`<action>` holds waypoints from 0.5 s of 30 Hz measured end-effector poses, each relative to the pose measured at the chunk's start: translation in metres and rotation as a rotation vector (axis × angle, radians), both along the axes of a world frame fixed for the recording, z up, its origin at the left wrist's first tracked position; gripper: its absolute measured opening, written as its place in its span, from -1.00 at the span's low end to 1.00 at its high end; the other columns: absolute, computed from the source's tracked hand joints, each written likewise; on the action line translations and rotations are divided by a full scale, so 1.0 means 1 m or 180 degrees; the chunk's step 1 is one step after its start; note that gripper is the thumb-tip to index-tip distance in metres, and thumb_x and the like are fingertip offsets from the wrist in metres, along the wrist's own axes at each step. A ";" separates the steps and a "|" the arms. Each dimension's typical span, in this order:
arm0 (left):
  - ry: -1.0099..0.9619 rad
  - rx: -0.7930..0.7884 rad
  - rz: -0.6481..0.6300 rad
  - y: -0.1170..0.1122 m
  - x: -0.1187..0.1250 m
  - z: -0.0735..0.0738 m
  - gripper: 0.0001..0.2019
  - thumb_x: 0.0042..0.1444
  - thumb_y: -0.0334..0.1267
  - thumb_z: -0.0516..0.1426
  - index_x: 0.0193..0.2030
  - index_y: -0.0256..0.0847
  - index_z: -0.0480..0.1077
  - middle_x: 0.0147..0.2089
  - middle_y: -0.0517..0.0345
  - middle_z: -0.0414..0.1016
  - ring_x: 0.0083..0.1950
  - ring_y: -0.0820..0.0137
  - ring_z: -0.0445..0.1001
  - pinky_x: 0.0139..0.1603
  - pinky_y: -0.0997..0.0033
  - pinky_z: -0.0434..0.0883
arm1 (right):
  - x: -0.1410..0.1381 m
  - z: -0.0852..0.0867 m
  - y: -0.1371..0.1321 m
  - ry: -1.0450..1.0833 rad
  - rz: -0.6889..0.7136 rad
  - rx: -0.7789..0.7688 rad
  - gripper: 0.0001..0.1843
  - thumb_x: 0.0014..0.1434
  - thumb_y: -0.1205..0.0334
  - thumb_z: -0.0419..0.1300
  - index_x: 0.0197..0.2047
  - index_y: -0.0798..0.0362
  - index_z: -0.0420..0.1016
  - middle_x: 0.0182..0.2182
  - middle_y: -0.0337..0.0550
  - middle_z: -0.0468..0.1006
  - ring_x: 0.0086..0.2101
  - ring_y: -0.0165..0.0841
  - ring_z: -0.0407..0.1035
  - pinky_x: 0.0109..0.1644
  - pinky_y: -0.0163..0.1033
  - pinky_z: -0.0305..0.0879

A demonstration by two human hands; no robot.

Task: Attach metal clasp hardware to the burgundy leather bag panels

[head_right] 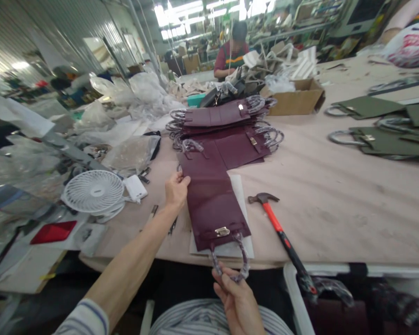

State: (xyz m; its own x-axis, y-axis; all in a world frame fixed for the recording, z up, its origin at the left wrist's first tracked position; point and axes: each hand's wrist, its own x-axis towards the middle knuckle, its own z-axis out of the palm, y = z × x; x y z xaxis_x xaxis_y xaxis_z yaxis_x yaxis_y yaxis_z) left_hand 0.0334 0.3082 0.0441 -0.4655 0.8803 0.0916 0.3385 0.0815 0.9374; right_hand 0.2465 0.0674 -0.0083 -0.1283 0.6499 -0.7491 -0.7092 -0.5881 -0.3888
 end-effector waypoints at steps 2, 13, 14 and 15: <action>0.0015 0.0018 -0.0115 0.011 0.006 0.002 -0.69 0.17 -0.40 0.12 0.04 -0.29 0.49 -0.08 0.08 0.66 -0.13 0.41 0.62 -0.04 0.51 0.50 | -0.004 0.005 0.004 -0.0114 0.0065 0.0093 -0.45 -0.35 0.18 0.64 -0.23 0.11 0.65 -0.11 -0.05 0.65 -0.09 -0.20 0.54 -0.13 -0.25 0.48; 0.1223 -0.1098 -0.0342 -0.043 -0.046 -0.014 -0.74 0.20 -0.37 0.17 0.02 -0.31 0.54 0.05 -0.14 0.62 0.09 0.24 0.57 0.16 0.34 0.41 | -0.020 0.012 0.007 -0.0012 0.0141 -0.0228 -0.36 -0.37 0.08 0.63 -0.17 0.07 0.63 -0.11 -0.08 0.66 -0.10 -0.14 0.55 -0.14 -0.17 0.48; 0.1386 -0.1198 -0.0336 -0.055 -0.055 -0.013 -0.75 0.21 -0.36 0.16 0.00 -0.29 0.55 0.05 -0.15 0.62 0.10 0.21 0.56 0.18 0.29 0.40 | -0.020 0.011 0.006 0.0011 0.0166 -0.0243 -0.35 -0.37 0.08 0.63 -0.16 0.08 0.63 -0.10 -0.06 0.65 -0.11 -0.14 0.55 -0.15 -0.17 0.49; 0.1537 -0.1305 -0.0328 -0.066 -0.063 -0.011 -0.76 0.21 -0.35 0.15 -0.03 -0.28 0.57 0.03 -0.17 0.62 0.10 0.17 0.56 0.18 0.25 0.39 | -0.019 0.008 0.006 0.0021 0.0180 -0.0245 -0.35 -0.36 0.08 0.63 -0.15 0.08 0.63 -0.10 -0.04 0.66 -0.13 -0.15 0.55 -0.17 -0.18 0.49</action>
